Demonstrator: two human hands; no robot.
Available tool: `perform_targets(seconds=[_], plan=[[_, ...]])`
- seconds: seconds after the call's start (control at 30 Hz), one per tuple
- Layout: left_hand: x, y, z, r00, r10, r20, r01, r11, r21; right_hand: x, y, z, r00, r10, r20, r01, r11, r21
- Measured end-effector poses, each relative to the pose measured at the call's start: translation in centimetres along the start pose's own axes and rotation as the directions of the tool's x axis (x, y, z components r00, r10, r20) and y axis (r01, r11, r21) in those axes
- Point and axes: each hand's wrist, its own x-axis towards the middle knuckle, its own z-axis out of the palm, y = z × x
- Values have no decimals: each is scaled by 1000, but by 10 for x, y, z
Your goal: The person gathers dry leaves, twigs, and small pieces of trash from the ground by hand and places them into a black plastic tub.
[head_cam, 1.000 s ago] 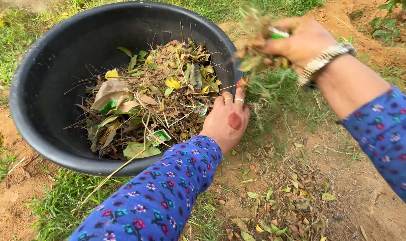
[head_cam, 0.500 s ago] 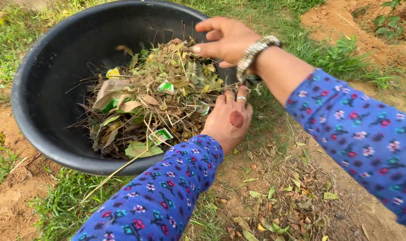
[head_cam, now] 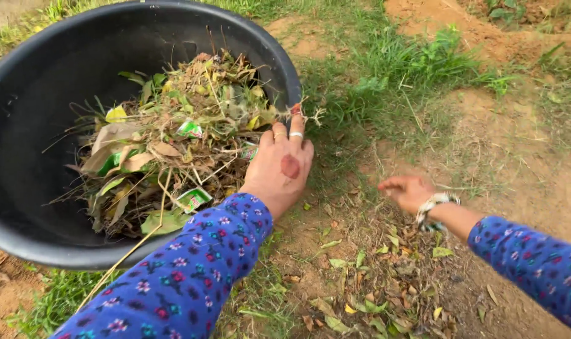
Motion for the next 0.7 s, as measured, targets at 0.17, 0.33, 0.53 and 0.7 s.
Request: perform_targets(seconds=[0.17, 0.33, 0.53, 0.7], plan=[[2, -4, -4, 999, 10, 34, -7, 998, -67, 12, 44, 41, 1000, 30, -3, -29, 923, -384], [1, -2, -5, 997, 11, 81, -5, 997, -77, -22, 62, 97, 968, -148, -204, 98, 967, -234], [1, -1, -4, 997, 8, 75, -3, 998, -69, -99, 45, 106, 904, -390, -178, 344, 907, -243], [-1, 2, -5, 994, 6, 105, -1, 999, -50, -79, -4, 54, 951, -309, -14, 301, 933, -195]])
